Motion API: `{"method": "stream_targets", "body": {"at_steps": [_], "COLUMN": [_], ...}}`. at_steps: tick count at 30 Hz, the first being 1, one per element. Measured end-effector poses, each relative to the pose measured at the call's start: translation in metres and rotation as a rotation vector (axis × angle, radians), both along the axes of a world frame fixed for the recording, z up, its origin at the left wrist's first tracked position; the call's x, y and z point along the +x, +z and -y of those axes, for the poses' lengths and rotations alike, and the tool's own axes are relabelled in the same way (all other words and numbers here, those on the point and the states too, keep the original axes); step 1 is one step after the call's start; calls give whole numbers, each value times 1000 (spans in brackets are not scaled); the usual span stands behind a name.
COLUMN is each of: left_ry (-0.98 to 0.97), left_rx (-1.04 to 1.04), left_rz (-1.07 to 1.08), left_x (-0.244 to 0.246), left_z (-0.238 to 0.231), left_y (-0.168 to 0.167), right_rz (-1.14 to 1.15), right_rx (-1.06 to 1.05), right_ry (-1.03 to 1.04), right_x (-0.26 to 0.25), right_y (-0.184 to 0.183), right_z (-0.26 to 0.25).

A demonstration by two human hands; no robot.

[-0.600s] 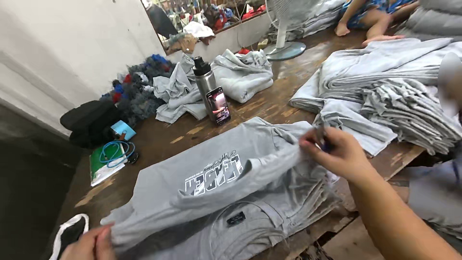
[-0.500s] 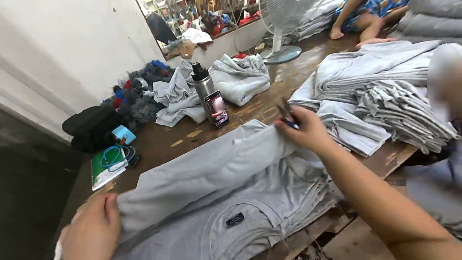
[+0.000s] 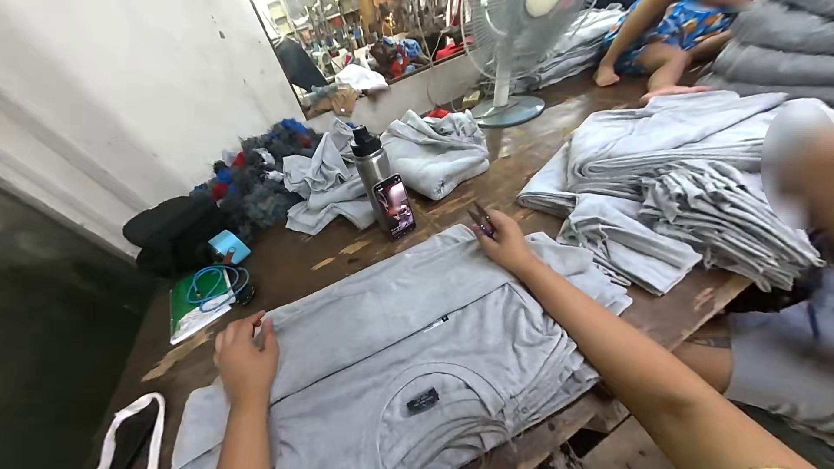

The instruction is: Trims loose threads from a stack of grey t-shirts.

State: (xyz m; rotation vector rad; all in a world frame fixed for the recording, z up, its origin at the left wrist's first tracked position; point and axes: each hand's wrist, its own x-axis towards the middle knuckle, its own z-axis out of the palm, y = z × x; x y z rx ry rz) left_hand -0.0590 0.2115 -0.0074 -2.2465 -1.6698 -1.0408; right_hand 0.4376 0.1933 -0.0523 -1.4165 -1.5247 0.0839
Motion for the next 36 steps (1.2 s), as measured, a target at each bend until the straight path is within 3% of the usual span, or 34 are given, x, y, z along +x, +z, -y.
{"method": "stream_targets", "body": {"at_steps": [2, 5, 7, 9, 11, 14, 16, 23, 26, 32, 36], "left_ry": [-164, -426, -565, -595, -556, -510, -507, -552, -637, -718, -727], "left_rx": [-18, -311, -427, -384, -287, -194, -168, -235, -275, -366, -409], "left_rz": [43, 66, -48, -125, -137, -159, -146, -48, 171, 960, 1112], "left_x": [33, 83, 108, 135, 162, 194, 204, 213, 219, 219, 214], "left_z": [40, 127, 170, 196, 212, 224, 228, 239, 238, 210, 214], "left_y": [19, 32, 22, 1, -22, -45, -51, -19, -16, -34, -33], "right_rz": [-8, -24, 17, 73, 156, 187, 91, -21, -128, -229, -284], "right_rx": [163, 254, 144, -101, -285, -193, -159, 129, 214, 270, 327], "right_ry": [34, 126, 214, 303, 309, 155, 217, 331, 299, 276, 322], "right_x": [-6, -23, -37, -53, -69, -84, -83, -92, -97, -112, -129], "right_y": [24, 56, 51, 28, -2, -25, -25, -18, -12, -4, -7], "right_z": [22, 72, 114, 149, 167, 184, 193, 217, 228, 235, 232]}}
